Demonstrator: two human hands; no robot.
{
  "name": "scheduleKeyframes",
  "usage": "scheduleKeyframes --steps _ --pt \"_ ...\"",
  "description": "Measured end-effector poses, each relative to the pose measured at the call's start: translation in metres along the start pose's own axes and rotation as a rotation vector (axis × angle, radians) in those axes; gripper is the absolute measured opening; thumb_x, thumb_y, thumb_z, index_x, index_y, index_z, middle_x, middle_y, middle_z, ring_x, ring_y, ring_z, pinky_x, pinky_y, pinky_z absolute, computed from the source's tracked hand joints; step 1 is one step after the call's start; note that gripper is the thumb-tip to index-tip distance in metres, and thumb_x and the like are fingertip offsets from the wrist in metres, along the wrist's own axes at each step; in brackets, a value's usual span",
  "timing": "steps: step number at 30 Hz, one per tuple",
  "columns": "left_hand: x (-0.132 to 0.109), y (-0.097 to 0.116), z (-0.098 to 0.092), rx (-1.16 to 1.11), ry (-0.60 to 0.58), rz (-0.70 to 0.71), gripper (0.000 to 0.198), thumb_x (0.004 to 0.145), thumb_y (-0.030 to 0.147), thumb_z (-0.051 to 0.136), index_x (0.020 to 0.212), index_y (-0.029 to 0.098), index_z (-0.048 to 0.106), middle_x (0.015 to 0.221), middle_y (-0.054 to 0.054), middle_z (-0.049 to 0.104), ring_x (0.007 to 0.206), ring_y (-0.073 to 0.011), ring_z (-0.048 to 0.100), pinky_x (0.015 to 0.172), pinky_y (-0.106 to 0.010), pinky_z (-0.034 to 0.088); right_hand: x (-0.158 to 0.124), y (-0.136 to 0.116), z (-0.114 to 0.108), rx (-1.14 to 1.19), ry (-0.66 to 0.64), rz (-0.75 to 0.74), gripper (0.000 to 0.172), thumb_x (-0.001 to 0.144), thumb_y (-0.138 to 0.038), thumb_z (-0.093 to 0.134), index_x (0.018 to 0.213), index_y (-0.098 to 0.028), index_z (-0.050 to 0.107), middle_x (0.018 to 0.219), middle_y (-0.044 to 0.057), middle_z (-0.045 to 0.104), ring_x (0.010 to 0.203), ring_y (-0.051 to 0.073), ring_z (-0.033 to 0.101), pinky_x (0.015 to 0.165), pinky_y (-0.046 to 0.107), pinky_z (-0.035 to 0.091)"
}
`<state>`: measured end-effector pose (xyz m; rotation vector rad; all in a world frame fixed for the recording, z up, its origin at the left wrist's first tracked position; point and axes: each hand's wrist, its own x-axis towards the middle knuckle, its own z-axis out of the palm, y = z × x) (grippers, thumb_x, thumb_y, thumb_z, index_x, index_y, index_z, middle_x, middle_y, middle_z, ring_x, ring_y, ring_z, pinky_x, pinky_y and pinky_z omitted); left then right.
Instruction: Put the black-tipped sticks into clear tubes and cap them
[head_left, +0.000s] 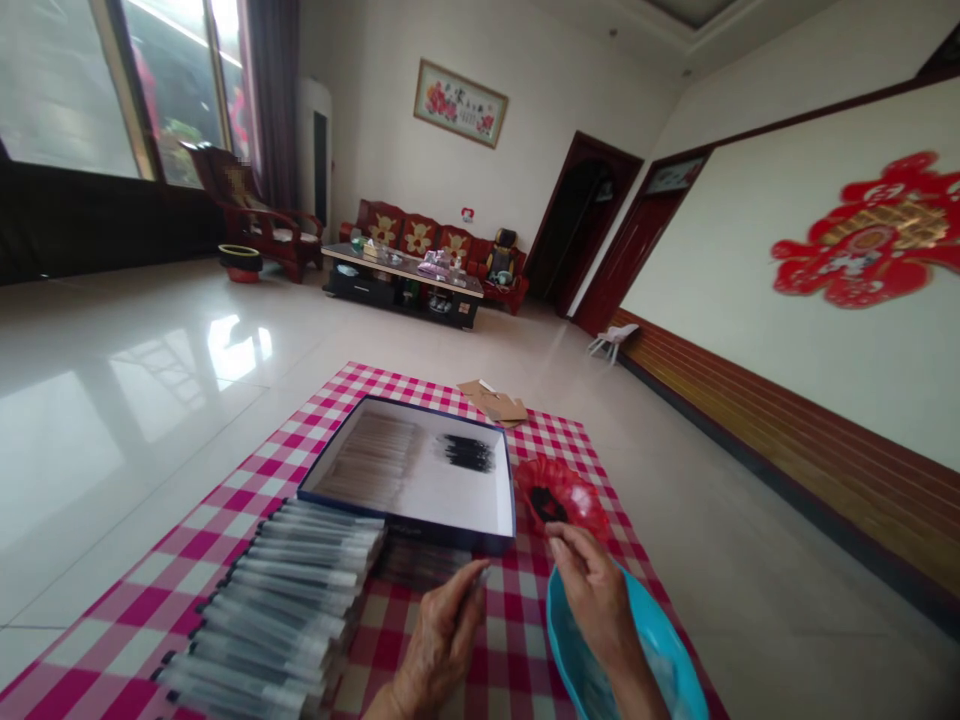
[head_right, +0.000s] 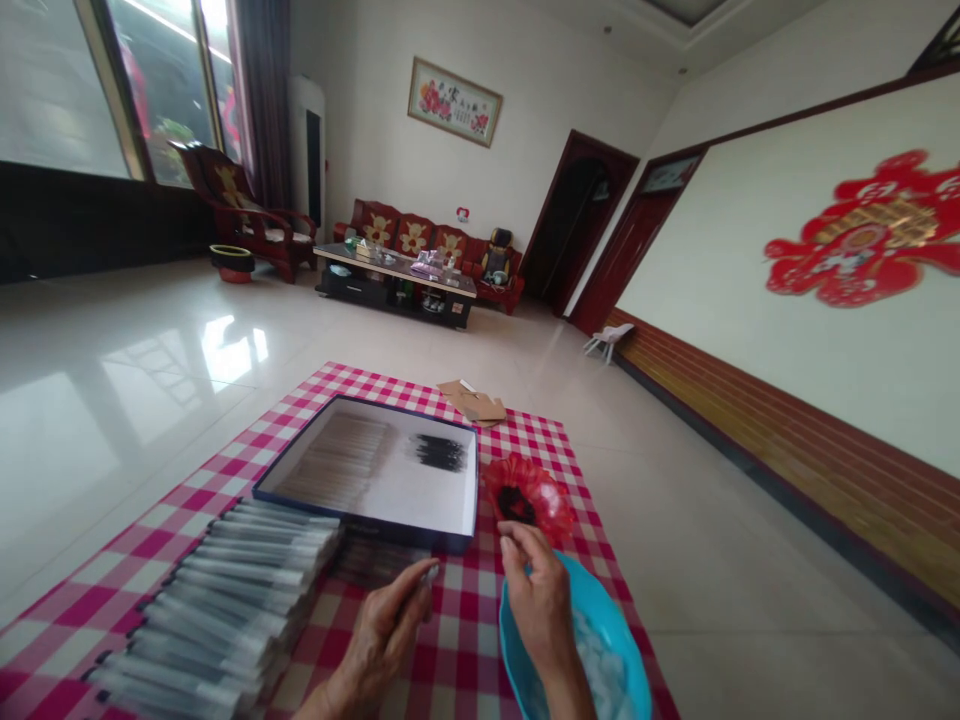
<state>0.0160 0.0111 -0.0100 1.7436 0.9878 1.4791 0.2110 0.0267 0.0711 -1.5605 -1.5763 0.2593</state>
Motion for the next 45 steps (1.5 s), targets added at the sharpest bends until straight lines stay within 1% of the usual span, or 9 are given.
scheduleKeyframes --steps 2,7,14,26,29,33,37,41,45 --pt "0.001 0.002 0.0 -0.011 -0.018 0.013 0.032 0.093 0.027 0.043 0.12 0.016 0.058 0.064 -0.001 0.064 0.052 -0.0098 0.057 0.054 -0.017 0.049 0.018 0.021 -0.014 -0.155 0.005 0.007 0.032 0.084 -0.037 0.047 0.099 -0.018 0.068 0.101 0.01 0.07 0.094 0.024 0.066 0.081 0.034 0.053" --pt "-0.001 0.003 0.002 -0.012 -0.046 0.01 0.033 0.094 0.029 0.042 0.12 0.015 0.058 0.061 -0.001 0.062 0.051 -0.0102 0.056 0.052 -0.017 0.049 0.066 0.062 -0.021 -0.428 -0.301 -0.017 0.03 0.074 -0.019 0.048 0.091 -0.02 0.073 0.099 0.007 0.072 0.093 0.021 0.066 0.085 0.032 0.048" --pt "-0.003 -0.005 0.001 0.0 -0.088 0.028 0.034 0.095 0.026 0.041 0.124 0.014 0.054 0.069 -0.004 0.066 0.056 -0.0109 0.06 0.058 -0.019 0.052 0.101 0.076 0.0 -0.574 -0.574 0.032 0.022 0.059 -0.009 0.056 0.057 -0.024 0.072 0.057 -0.001 0.07 0.059 0.016 0.064 0.054 0.021 0.039" --pt "-0.005 -0.004 0.005 0.052 0.007 0.041 0.037 0.094 0.037 0.043 0.12 0.018 0.061 0.069 -0.004 0.068 0.058 -0.013 0.063 0.062 -0.02 0.054 0.104 0.09 0.018 -0.633 -0.511 0.067 0.0 0.072 -0.016 0.066 0.072 -0.016 0.066 0.07 0.001 0.068 0.067 0.014 0.062 0.066 0.027 0.045" --pt "-0.005 -0.003 0.004 0.052 0.018 0.04 0.037 0.094 0.037 0.043 0.12 0.018 0.061 0.069 -0.004 0.068 0.056 -0.0126 0.062 0.059 -0.019 0.054 0.105 0.082 0.014 -0.551 -0.426 0.047 0.009 0.066 -0.009 0.066 0.066 -0.018 0.066 0.069 0.003 0.068 0.073 0.017 0.063 0.069 0.027 0.045" --pt "-0.004 -0.003 0.003 0.031 -0.014 0.047 0.035 0.095 0.033 0.042 0.12 0.016 0.06 0.07 -0.004 0.068 0.058 -0.0124 0.063 0.062 -0.02 0.054 0.09 0.055 0.003 -0.355 -0.309 -0.006 0.014 0.075 -0.02 0.059 0.084 -0.019 0.069 0.083 0.005 0.071 0.081 0.02 0.065 0.074 0.029 0.047" --pt "-0.003 -0.003 0.002 0.048 -0.027 0.081 0.033 0.095 0.027 0.042 0.122 0.017 0.057 0.079 -0.006 0.07 0.068 -0.0137 0.066 0.067 -0.021 0.054 0.042 0.017 0.0 -0.103 -0.263 0.0 0.032 0.086 -0.04 0.049 0.103 -0.021 0.067 0.096 0.005 0.071 0.085 0.02 0.066 0.074 0.03 0.051" --pt "-0.002 0.0 0.0 0.114 -0.023 0.178 0.032 0.094 0.021 0.043 0.123 0.02 0.055 0.094 -0.008 0.07 0.079 -0.0145 0.066 0.073 -0.022 0.053 -0.013 -0.011 0.008 0.44 -0.247 0.24 0.039 0.085 -0.045 0.055 0.111 -0.018 0.066 0.09 0.007 0.071 0.079 0.02 0.065 0.071 0.032 0.053" --pt "-0.001 0.006 -0.002 0.249 0.002 0.252 0.031 0.093 0.021 0.044 0.121 0.023 0.057 0.084 -0.005 0.067 0.076 -0.0148 0.063 0.071 -0.023 0.052 -0.043 -0.019 0.019 0.535 -0.191 0.298 0.036 0.084 -0.044 0.058 0.108 -0.019 0.067 0.094 0.007 0.071 0.084 0.021 0.065 0.077 0.033 0.052"
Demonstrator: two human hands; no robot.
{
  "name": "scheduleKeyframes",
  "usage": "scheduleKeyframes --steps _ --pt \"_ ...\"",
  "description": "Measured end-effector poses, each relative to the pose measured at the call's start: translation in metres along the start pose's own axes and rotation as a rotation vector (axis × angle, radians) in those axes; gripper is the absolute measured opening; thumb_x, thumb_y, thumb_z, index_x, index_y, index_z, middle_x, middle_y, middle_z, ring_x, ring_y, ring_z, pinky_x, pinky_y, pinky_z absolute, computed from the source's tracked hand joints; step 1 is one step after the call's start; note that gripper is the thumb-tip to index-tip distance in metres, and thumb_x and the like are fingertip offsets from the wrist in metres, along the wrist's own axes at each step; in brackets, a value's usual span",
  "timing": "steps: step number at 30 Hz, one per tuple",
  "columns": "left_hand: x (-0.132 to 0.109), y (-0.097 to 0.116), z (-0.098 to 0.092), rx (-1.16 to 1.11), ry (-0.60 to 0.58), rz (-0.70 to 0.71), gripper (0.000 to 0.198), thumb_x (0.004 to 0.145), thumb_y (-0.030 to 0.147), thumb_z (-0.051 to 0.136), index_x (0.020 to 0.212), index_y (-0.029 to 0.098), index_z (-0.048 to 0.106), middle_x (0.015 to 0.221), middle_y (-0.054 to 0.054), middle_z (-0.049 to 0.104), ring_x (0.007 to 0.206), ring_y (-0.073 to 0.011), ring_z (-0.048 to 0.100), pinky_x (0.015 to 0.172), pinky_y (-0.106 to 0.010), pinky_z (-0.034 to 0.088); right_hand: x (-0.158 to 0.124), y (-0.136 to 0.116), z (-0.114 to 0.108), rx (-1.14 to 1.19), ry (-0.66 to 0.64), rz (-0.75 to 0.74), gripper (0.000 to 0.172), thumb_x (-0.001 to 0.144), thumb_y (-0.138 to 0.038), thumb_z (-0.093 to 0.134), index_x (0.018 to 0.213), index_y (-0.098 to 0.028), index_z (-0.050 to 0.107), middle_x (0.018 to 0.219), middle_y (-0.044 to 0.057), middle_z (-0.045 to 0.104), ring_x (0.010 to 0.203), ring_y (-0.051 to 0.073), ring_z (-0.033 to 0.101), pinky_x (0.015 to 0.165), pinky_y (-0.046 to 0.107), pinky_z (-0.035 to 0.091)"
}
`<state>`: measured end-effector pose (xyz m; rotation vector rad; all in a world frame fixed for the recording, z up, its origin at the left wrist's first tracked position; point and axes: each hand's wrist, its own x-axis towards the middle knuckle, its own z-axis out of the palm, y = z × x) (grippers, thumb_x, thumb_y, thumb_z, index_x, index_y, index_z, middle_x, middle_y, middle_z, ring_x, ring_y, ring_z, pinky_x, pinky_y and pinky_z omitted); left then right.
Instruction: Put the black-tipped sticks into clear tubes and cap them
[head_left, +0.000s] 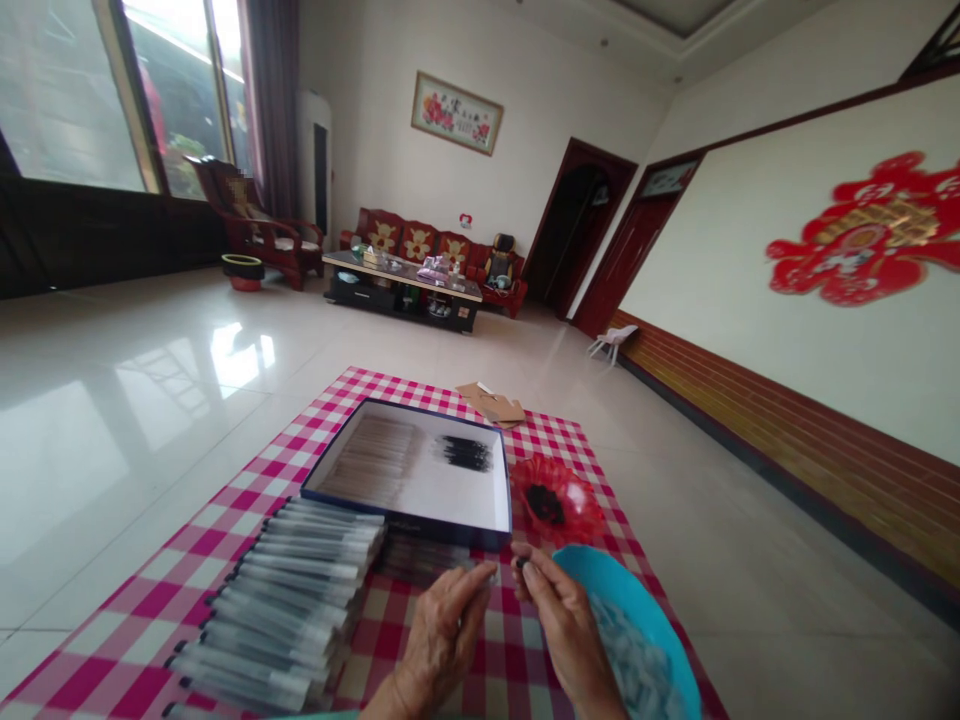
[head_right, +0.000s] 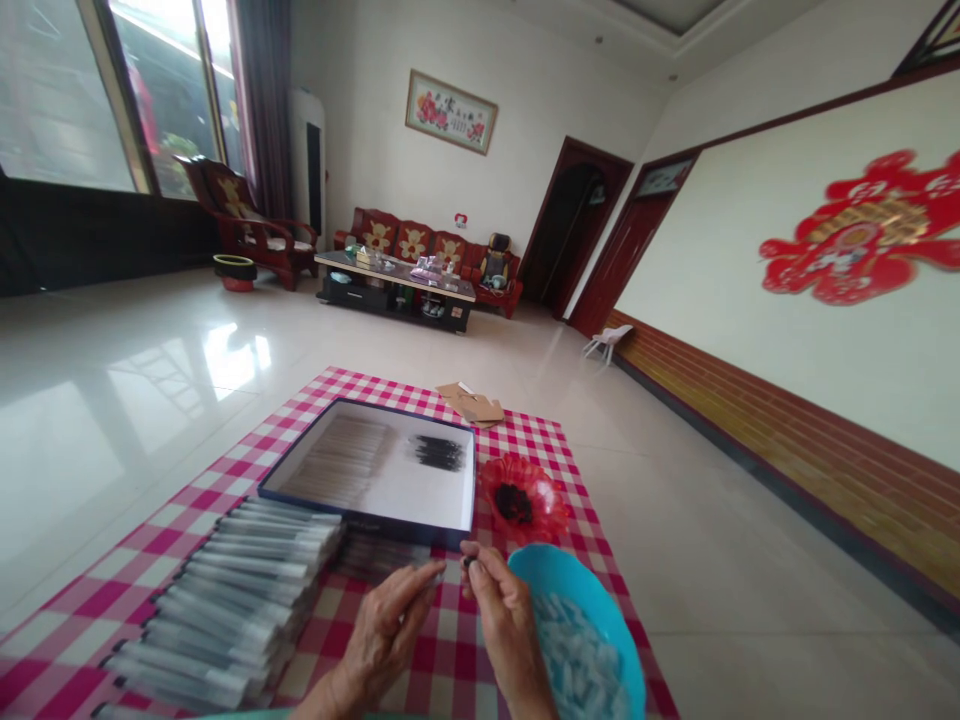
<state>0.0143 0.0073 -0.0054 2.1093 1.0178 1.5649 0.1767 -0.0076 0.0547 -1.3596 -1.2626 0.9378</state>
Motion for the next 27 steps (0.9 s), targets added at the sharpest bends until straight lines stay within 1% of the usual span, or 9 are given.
scheduleKeyframes --steps 2,4,8,12,15,18,20,24,27 --pt "0.001 0.002 -0.001 0.058 -0.009 0.011 0.03 0.093 0.021 0.043 0.12 0.023 0.057 0.078 -0.004 0.064 0.072 -0.0149 0.061 0.067 -0.023 0.051 -0.006 0.002 0.005 -0.009 0.026 -0.017 0.033 0.083 -0.042 0.06 0.105 -0.019 0.068 0.098 0.007 0.07 0.093 0.023 0.064 0.085 0.034 0.05" --pt "0.002 0.003 -0.002 0.087 -0.039 0.02 0.03 0.094 0.021 0.042 0.119 0.023 0.058 0.073 -0.003 0.061 0.067 -0.0146 0.057 0.061 -0.022 0.048 -0.01 0.002 0.009 -0.013 0.037 -0.034 0.031 0.082 -0.041 0.06 0.101 -0.019 0.069 0.099 0.007 0.069 0.097 0.025 0.063 0.087 0.035 0.05" --pt "0.001 0.005 -0.001 0.092 -0.105 0.015 0.031 0.094 0.021 0.04 0.119 0.023 0.058 0.072 -0.002 0.057 0.066 -0.0143 0.054 0.058 -0.021 0.043 -0.016 0.001 0.012 -0.034 0.018 -0.065 0.027 0.082 -0.04 0.059 0.095 -0.018 0.069 0.093 0.007 0.071 0.087 0.024 0.066 0.078 0.032 0.054" --pt "-0.001 0.003 -0.002 0.113 -0.198 -0.003 0.033 0.094 0.022 0.04 0.123 0.026 0.055 0.072 -0.002 0.056 0.067 -0.015 0.054 0.058 -0.022 0.04 -0.017 0.005 0.011 -0.098 -0.01 -0.112 0.025 0.084 -0.036 0.058 0.099 -0.02 0.069 0.093 0.006 0.071 0.086 0.022 0.066 0.078 0.03 0.054" --pt "-0.001 0.002 -0.003 0.159 -0.243 0.007 0.032 0.093 0.021 0.04 0.121 0.026 0.056 0.072 -0.002 0.055 0.067 -0.0163 0.053 0.059 -0.024 0.04 -0.017 0.01 0.011 -0.139 0.009 -0.154 0.023 0.084 -0.035 0.058 0.097 -0.02 0.069 0.093 0.006 0.071 0.085 0.022 0.067 0.077 0.029 0.054" --pt "0.0 0.002 -0.004 0.209 -0.261 0.02 0.03 0.092 0.02 0.04 0.116 0.024 0.058 0.072 -0.003 0.055 0.067 -0.0172 0.053 0.059 -0.025 0.04 -0.016 0.016 0.013 -0.162 0.061 -0.177 0.021 0.081 -0.036 0.06 0.09 -0.02 0.071 0.089 0.006 0.072 0.082 0.022 0.068 0.074 0.029 0.055" --pt "0.002 0.004 -0.005 0.222 -0.271 0.03 0.028 0.092 0.02 0.041 0.113 0.022 0.059 0.072 -0.004 0.056 0.067 -0.0174 0.053 0.059 -0.025 0.041 -0.017 0.019 0.015 -0.166 0.082 -0.168 0.022 0.08 -0.038 0.061 0.088 -0.02 0.071 0.086 0.006 0.073 0.079 0.022 0.068 0.072 0.028 0.056" --pt "0.003 0.006 -0.006 0.187 -0.258 0.013 0.022 0.093 0.021 0.041 0.1 0.019 0.061 0.072 -0.004 0.057 0.066 -0.0167 0.054 0.06 -0.024 0.042 -0.019 0.022 0.016 -0.176 0.107 -0.136 0.025 0.078 -0.041 0.063 0.084 -0.019 0.073 0.081 0.006 0.074 0.073 0.022 0.069 0.068 0.028 0.056" --pt "0.003 0.007 -0.007 0.162 -0.241 0.011 0.021 0.094 0.022 0.042 0.098 0.019 0.062 0.072 -0.004 0.058 0.066 -0.0159 0.055 0.06 -0.023 0.042 -0.019 0.021 0.015 -0.186 0.1 -0.138 0.026 0.078 -0.042 0.063 0.084 -0.018 0.073 0.082 0.007 0.074 0.072 0.023 0.069 0.067 0.029 0.057"
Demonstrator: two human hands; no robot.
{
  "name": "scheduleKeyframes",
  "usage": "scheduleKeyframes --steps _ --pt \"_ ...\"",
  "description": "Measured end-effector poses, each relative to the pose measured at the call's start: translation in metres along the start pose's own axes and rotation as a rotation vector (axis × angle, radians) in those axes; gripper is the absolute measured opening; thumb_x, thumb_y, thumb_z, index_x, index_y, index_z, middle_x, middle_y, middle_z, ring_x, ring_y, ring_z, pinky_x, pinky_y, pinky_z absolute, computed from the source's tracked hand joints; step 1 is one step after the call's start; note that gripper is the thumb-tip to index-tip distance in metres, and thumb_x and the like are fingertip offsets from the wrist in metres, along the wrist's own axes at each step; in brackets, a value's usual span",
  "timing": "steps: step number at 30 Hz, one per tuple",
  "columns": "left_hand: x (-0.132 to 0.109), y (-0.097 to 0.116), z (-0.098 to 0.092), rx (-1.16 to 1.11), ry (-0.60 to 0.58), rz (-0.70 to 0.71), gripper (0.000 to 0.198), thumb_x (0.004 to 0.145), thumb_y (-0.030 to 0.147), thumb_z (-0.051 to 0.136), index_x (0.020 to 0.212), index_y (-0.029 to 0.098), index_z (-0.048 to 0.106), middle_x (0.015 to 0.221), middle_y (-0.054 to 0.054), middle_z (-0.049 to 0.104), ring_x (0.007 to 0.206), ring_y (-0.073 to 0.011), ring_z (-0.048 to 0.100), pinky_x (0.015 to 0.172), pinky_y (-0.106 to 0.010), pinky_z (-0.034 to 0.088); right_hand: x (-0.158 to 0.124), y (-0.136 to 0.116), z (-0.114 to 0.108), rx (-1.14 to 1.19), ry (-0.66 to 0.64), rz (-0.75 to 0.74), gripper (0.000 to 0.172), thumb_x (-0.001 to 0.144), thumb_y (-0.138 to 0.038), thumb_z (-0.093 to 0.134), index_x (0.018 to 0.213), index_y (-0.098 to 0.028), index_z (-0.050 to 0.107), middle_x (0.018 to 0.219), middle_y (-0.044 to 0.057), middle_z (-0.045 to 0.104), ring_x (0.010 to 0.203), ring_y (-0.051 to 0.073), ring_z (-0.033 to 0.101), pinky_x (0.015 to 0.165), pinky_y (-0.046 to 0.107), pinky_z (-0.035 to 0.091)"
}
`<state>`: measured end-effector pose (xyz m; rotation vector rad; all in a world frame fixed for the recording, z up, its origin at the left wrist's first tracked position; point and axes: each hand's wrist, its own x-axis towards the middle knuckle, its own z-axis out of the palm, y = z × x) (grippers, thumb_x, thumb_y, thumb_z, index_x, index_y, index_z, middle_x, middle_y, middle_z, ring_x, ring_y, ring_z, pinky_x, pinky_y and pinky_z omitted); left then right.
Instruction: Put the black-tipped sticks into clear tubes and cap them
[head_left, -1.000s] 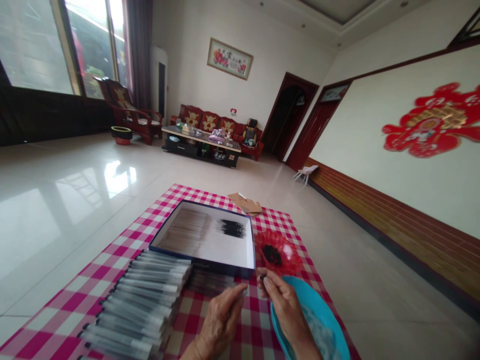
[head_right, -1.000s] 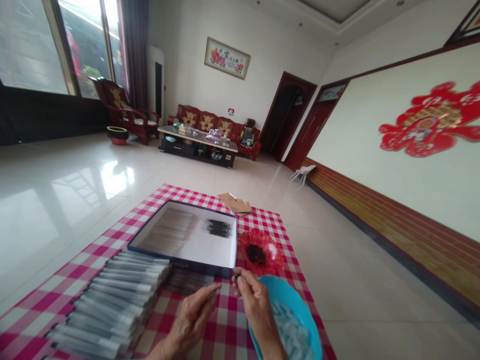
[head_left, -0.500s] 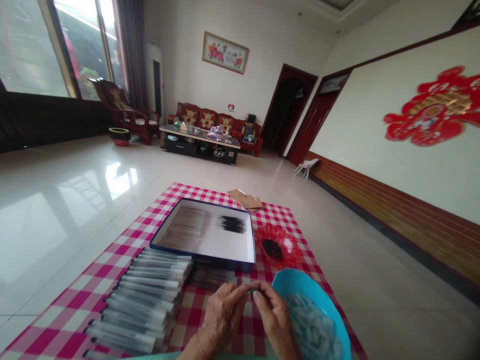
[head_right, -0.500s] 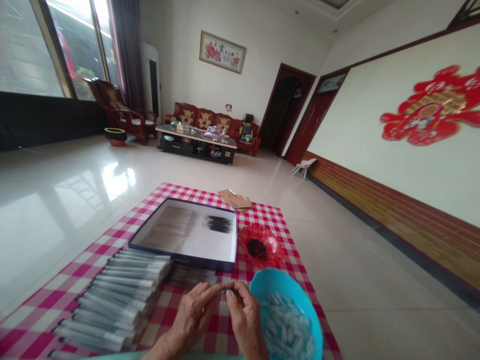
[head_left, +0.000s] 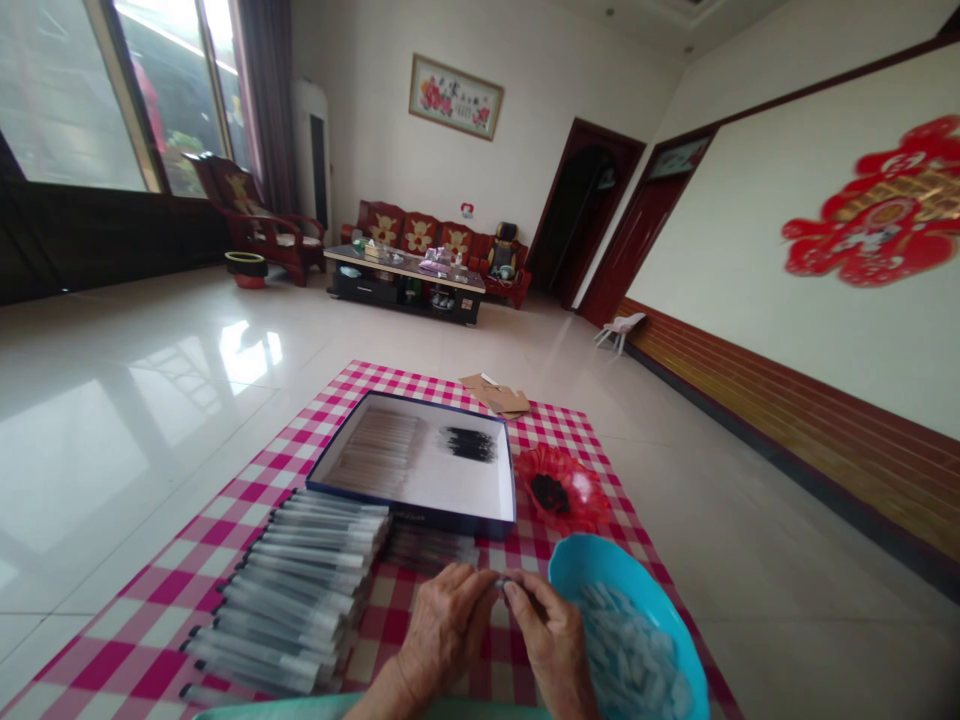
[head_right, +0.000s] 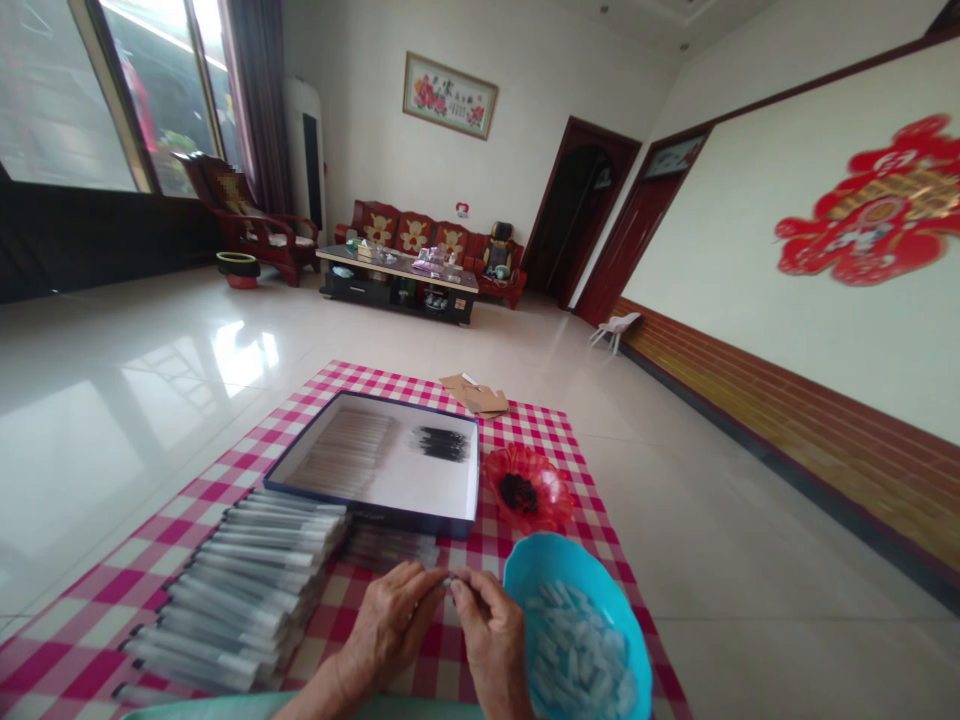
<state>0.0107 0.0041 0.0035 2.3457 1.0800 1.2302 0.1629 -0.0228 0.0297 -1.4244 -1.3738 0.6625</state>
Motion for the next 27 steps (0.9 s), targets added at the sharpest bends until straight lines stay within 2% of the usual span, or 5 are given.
scheduleKeyframes --steps 5,11,20,24,27 --pt "0.004 0.0 -0.005 0.042 -0.008 0.015 0.022 0.094 0.022 0.041 0.098 0.019 0.062 0.07 -0.004 0.057 0.065 -0.0158 0.052 0.06 -0.024 0.04 0.0 0.001 -0.003 -0.019 -0.052 -0.002 0.025 0.08 -0.039 0.061 0.09 -0.019 0.072 0.087 0.006 0.073 0.079 0.023 0.068 0.072 0.028 0.055" --pt "0.01 0.006 -0.014 0.158 -0.097 0.035 0.022 0.093 0.02 0.04 0.084 0.02 0.061 0.07 -0.003 0.055 0.067 -0.0171 0.048 0.063 -0.028 0.036 -0.002 0.001 -0.003 -0.11 -0.088 -0.029 0.027 0.086 -0.042 0.052 0.084 -0.018 0.064 0.072 0.002 0.066 0.064 0.016 0.061 0.06 0.023 0.049" --pt "0.007 0.009 -0.013 0.182 -0.112 0.017 0.02 0.093 0.021 0.041 0.09 0.021 0.061 0.074 -0.003 0.055 0.071 -0.0186 0.046 0.066 -0.032 0.033 -0.004 0.003 0.014 -0.319 0.056 -0.152 0.039 0.093 -0.041 0.037 0.06 -0.022 0.047 0.055 -0.001 0.052 0.05 0.013 0.049 0.051 0.024 0.04" --pt "0.009 0.008 -0.014 0.18 -0.076 -0.002 0.021 0.093 0.021 0.041 0.087 0.021 0.061 0.073 -0.004 0.055 0.07 -0.0183 0.046 0.065 -0.031 0.032 -0.008 0.002 0.011 -0.26 0.012 -0.145 0.026 0.093 -0.038 0.041 0.086 -0.021 0.058 0.076 0.003 0.065 0.069 0.017 0.061 0.064 0.024 0.048" --pt "0.009 0.007 -0.014 0.174 -0.063 0.002 0.021 0.093 0.02 0.041 0.089 0.021 0.062 0.073 -0.004 0.055 0.07 -0.0183 0.046 0.065 -0.031 0.033 -0.01 0.004 0.008 -0.25 -0.03 -0.179 0.02 0.092 -0.035 0.044 0.099 -0.022 0.057 0.088 0.004 0.066 0.081 0.017 0.063 0.072 0.024 0.048"
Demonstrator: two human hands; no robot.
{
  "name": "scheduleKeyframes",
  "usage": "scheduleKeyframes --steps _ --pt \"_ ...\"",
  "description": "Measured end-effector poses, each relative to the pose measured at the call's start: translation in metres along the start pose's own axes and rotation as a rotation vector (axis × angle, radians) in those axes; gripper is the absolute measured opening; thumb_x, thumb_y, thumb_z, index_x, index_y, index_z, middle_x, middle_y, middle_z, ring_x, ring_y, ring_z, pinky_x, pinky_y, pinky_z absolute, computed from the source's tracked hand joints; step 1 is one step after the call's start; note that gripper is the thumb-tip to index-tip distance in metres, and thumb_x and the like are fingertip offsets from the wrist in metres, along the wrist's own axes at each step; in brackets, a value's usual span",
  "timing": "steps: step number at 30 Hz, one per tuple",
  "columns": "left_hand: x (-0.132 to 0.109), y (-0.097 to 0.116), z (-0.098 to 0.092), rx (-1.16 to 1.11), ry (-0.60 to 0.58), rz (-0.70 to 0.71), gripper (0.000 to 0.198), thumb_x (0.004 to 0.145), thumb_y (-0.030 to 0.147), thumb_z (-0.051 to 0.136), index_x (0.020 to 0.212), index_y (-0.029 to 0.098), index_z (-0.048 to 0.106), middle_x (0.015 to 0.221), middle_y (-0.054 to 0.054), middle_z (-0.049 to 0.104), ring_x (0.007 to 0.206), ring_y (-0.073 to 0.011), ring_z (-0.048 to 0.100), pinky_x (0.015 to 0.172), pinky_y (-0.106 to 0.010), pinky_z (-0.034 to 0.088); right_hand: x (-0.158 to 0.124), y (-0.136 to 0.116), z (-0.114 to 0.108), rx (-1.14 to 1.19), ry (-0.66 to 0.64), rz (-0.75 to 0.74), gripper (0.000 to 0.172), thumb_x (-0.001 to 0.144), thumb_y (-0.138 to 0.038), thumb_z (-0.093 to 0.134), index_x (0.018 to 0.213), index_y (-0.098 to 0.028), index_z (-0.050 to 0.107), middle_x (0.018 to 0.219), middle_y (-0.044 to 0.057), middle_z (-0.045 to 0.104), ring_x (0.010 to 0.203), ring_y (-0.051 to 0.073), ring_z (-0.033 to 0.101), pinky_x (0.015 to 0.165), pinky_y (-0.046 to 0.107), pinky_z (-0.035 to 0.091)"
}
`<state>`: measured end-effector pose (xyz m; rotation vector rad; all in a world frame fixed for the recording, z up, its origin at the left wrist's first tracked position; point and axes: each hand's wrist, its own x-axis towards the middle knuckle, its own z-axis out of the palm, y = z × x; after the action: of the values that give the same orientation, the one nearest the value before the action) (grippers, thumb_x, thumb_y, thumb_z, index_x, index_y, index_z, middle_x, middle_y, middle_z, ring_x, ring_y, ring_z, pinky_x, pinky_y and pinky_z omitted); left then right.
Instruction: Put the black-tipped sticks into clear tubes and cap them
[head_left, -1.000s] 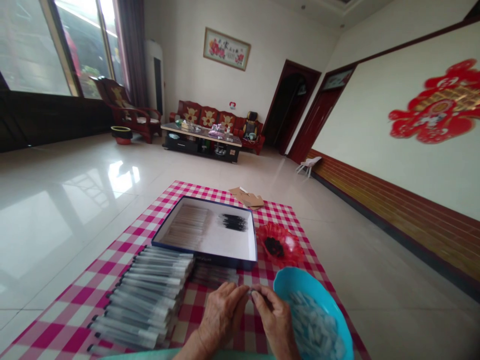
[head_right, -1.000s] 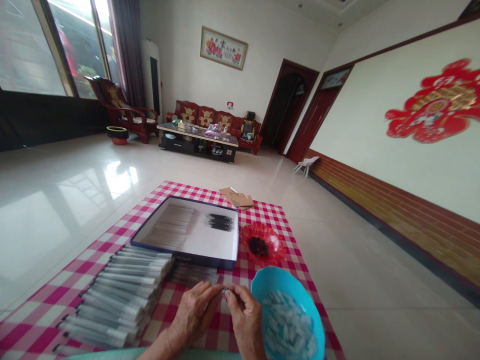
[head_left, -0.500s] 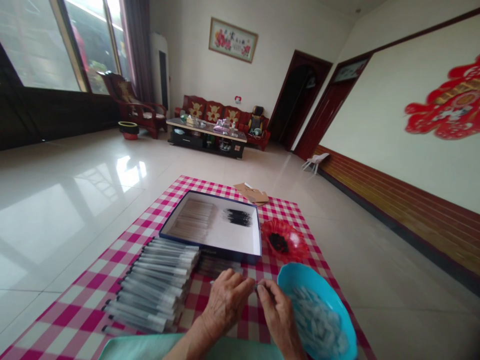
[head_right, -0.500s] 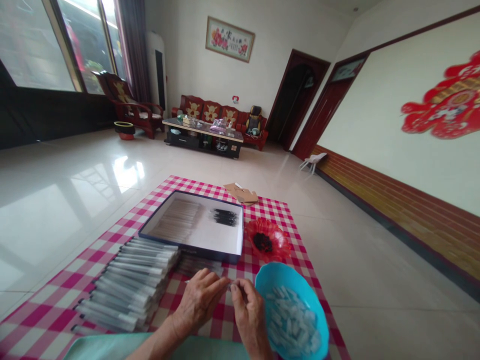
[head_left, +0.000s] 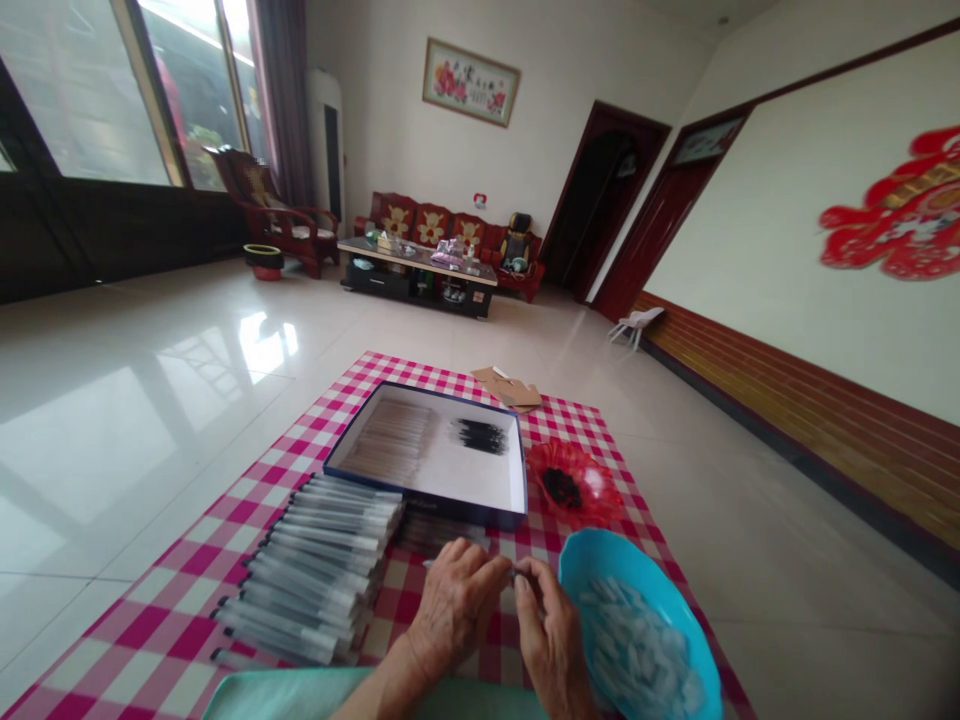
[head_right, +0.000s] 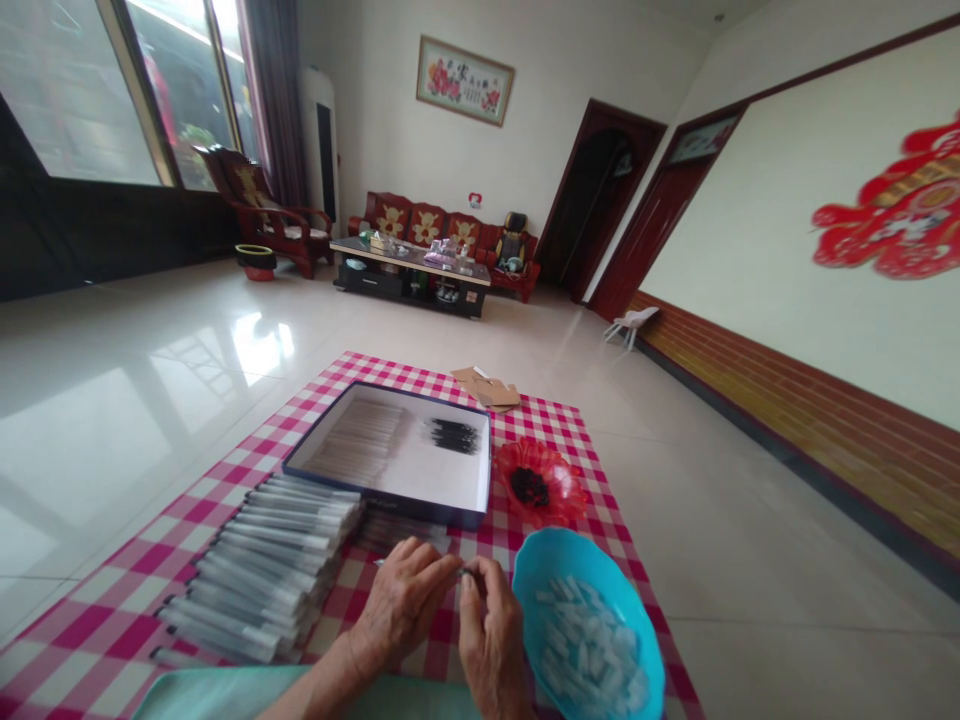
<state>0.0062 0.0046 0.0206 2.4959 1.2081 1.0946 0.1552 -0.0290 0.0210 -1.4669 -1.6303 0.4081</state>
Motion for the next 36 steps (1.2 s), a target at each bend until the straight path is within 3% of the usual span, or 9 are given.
scheduleKeyframes --steps 3,8,16,23,31,36 --pt "-0.001 0.0 0.001 -0.006 0.002 0.019 0.02 0.092 0.021 0.042 0.091 0.021 0.062 0.073 -0.004 0.055 0.07 -0.0183 0.046 0.065 -0.031 0.033 0.0 0.004 0.001 -0.015 -0.006 -0.032 0.019 0.093 -0.033 0.042 0.088 -0.022 0.057 0.081 0.003 0.064 0.076 0.017 0.061 0.07 0.025 0.047" --pt "-0.003 0.002 0.001 -0.016 -0.03 0.025 0.023 0.093 0.024 0.04 0.088 0.021 0.062 0.072 -0.004 0.055 0.07 -0.0182 0.046 0.065 -0.031 0.033 0.003 0.006 0.005 -0.044 0.009 -0.031 0.032 0.095 -0.033 0.038 0.067 -0.022 0.05 0.063 0.0 0.055 0.059 0.015 0.054 0.06 0.025 0.042" --pt "-0.002 0.005 0.0 -0.006 -0.052 0.007 0.026 0.096 0.027 0.037 0.09 0.021 0.061 0.074 -0.004 0.056 0.071 -0.0189 0.047 0.067 -0.032 0.034 0.002 -0.003 -0.005 0.006 -0.069 -0.008 0.021 0.093 -0.034 0.04 0.085 -0.021 0.055 0.076 0.002 0.062 0.07 0.016 0.059 0.065 0.025 0.045" --pt "-0.001 0.007 -0.012 0.026 -0.044 0.062 0.028 0.095 0.025 0.037 0.085 0.021 0.062 0.072 -0.004 0.054 0.069 -0.018 0.046 0.066 -0.031 0.035 0.008 -0.015 -0.011 -0.034 -0.064 0.0 0.038 0.094 -0.04 0.037 0.064 -0.021 0.051 0.06 0.001 0.058 0.056 0.014 0.053 0.056 0.024 0.041" --pt "-0.008 0.015 -0.031 0.045 -0.088 0.099 0.028 0.096 0.023 0.036 0.087 0.02 0.063 0.072 -0.004 0.055 0.071 -0.0178 0.048 0.067 -0.031 0.036 -0.007 -0.034 -0.017 -0.057 -0.086 -0.026 0.032 0.094 -0.035 0.036 0.072 -0.02 0.053 0.066 0.001 0.059 0.061 0.014 0.053 0.057 0.023 0.041" --pt "-0.019 0.016 -0.031 0.039 -0.131 0.11 0.025 0.095 0.023 0.039 0.087 0.02 0.062 0.072 -0.003 0.055 0.071 -0.0178 0.048 0.066 -0.03 0.036 -0.02 -0.028 -0.005 -0.096 -0.01 0.038 0.041 0.094 -0.041 0.035 0.062 -0.021 0.052 0.053 -0.001 0.054 0.049 0.012 0.048 0.051 0.024 0.036"
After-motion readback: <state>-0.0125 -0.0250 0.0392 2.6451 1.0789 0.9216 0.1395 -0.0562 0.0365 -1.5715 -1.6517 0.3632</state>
